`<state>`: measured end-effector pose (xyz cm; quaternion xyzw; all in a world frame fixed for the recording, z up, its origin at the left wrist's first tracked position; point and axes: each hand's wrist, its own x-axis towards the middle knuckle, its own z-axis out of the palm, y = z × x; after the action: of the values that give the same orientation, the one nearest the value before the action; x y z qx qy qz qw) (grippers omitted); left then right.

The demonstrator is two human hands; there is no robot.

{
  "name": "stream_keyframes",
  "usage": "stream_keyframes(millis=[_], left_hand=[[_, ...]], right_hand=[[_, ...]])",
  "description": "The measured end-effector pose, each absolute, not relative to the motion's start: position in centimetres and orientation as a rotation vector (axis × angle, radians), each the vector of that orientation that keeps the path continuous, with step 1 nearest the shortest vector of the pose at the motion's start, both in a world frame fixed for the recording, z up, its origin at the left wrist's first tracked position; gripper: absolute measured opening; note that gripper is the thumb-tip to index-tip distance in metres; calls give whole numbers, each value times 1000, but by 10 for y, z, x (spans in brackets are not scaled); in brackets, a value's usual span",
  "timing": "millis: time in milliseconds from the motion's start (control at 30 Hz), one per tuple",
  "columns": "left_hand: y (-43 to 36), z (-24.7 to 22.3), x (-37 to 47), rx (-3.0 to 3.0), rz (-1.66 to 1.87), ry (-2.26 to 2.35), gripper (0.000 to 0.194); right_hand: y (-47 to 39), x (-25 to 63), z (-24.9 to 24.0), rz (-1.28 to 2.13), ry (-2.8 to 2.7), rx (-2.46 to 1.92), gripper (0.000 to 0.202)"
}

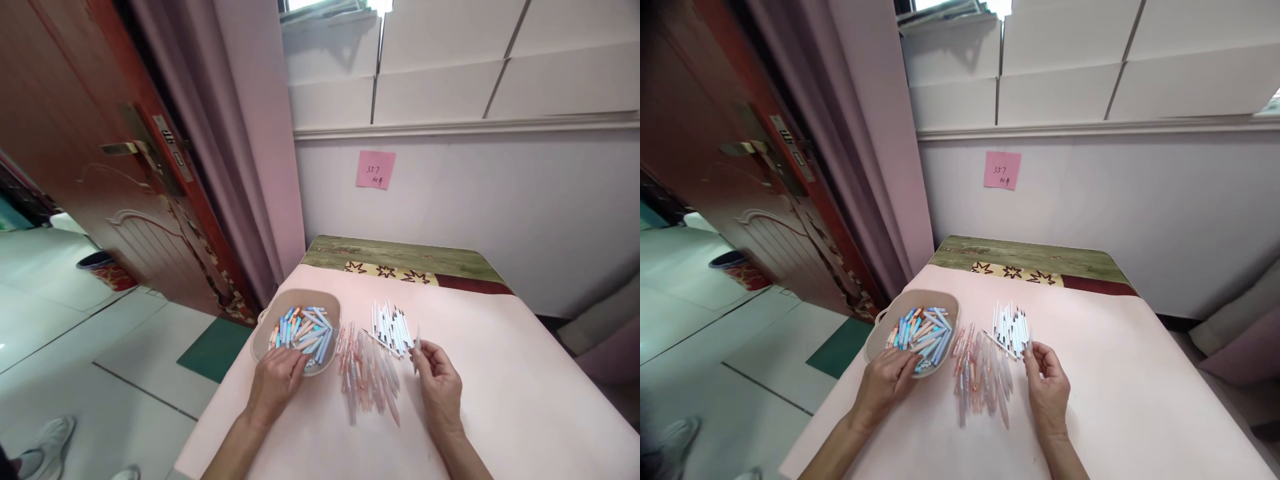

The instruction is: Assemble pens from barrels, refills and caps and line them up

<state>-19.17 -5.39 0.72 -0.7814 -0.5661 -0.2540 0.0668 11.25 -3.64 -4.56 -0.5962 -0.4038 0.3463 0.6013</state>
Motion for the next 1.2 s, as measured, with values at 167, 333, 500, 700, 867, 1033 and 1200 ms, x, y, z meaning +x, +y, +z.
stream_keyframes(millis=[167, 333, 500, 700, 867, 1033, 1200], left_hand=[[-59, 4, -186, -2322, -790, -1698, 39], [-51, 25, -193, -2318, -1109, -2185, 32], [-10, 46, -204, -2112, -962, -2489, 16], [33, 32, -200, -2265, -345, -2514, 10], [38, 14, -201, -2267, -188, -2539, 16], [34, 12, -198, -2266, -172, -2531, 27], [35, 15, -194, -2263, -178, -2523, 29]], right_hand=[[-36, 111, -49, 787, -971, -1419, 43], [-39, 107, -52, 647, -1085, -1513, 42], [-42, 104, -53, 532, -1186, -1532, 40], [-40, 106, -55, 474, -1262, -1500, 36], [-39, 104, -52, 408, -1320, -1463, 33], [-40, 104, -51, 368, -1351, -1459, 31], [-42, 106, -53, 333, -1374, -1457, 30]])
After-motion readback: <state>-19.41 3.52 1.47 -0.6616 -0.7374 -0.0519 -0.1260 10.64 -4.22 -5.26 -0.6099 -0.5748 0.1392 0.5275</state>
